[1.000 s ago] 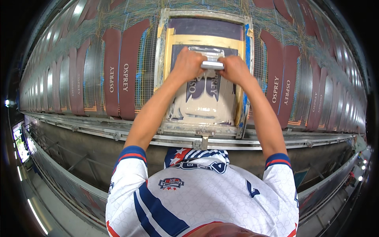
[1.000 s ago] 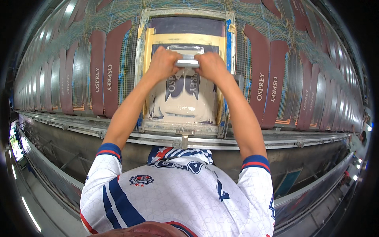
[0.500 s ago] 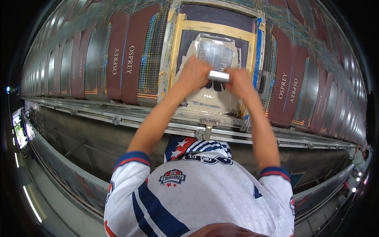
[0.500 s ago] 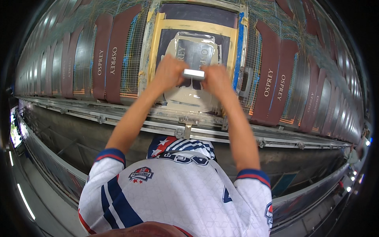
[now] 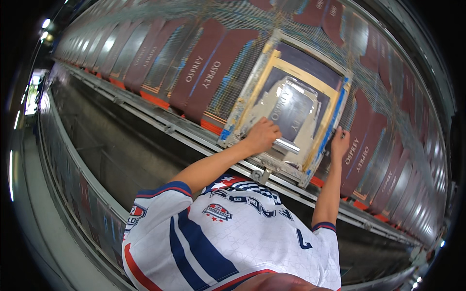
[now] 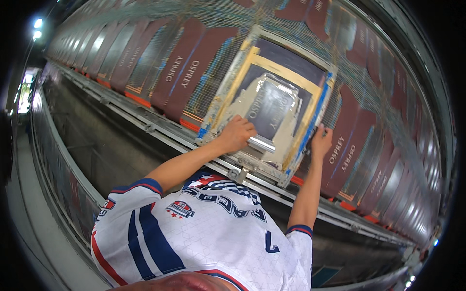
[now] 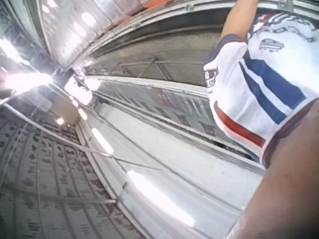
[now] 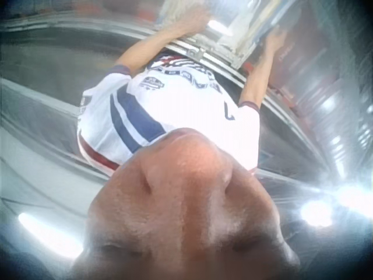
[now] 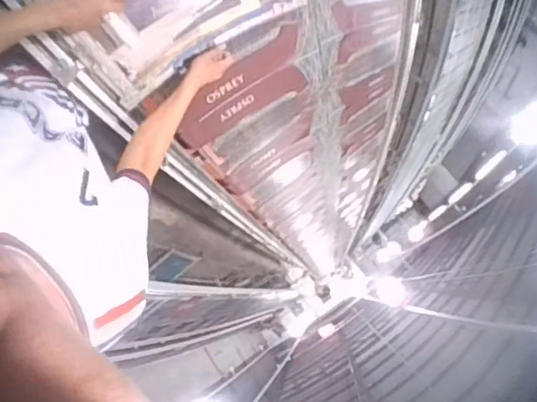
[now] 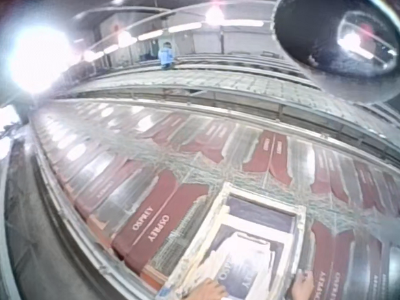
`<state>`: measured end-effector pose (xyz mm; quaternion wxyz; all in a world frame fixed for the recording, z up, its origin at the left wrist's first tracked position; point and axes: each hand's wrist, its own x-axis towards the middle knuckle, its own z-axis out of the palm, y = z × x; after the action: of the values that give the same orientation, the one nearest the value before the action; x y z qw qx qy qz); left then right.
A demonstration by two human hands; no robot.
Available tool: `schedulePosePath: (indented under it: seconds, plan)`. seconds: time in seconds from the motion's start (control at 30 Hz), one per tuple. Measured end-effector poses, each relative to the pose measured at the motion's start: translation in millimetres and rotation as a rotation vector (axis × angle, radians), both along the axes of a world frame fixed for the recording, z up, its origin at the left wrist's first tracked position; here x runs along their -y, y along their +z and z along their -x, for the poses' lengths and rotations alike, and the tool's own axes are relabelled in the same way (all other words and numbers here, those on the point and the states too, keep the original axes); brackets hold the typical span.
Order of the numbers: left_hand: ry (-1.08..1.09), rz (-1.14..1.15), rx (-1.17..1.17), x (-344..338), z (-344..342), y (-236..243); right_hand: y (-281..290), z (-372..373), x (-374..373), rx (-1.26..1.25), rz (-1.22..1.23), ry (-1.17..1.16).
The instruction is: The person uses a squeegee to spread white ink across a screen-printing frame mounted on a conveyor. They repeatedly pull the squeegee across the mesh to transfer ink onto the fabric below, then lift the frame to reveal the printed Osprey logo.
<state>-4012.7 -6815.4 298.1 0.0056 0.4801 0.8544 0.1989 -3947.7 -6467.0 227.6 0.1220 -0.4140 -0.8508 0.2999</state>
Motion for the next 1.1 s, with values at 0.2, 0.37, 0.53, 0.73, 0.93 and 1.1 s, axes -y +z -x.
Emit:
schedulePosePath:
  seconds: [0.2,0.37,0.53,0.73,0.93,1.1]
  plan:
    - [0.031,-0.086,0.08,15.8,9.3,8.0,28.4,9.8,0.1,-0.189,0.059,-0.077]
    - [0.081,0.039,0.014,92.2,54.5,22.3,21.2,60.3,101.4,-0.306,0.207,-0.034]
    - [0.053,0.023,0.021,218.5,129.9,39.1,14.4,132.6,237.0,-0.437,0.313,-0.023]
    - [0.009,0.028,-0.061,285.6,144.5,46.0,45.0,160.7,297.8,-0.309,0.233,-0.009]
    - [-0.035,0.012,0.028,315.3,118.8,42.0,37.8,166.9,304.5,-0.243,0.17,-0.06]
    - [-0.059,0.095,0.115,298.6,160.3,38.4,30.7,167.4,304.6,-0.178,0.155,-0.034]
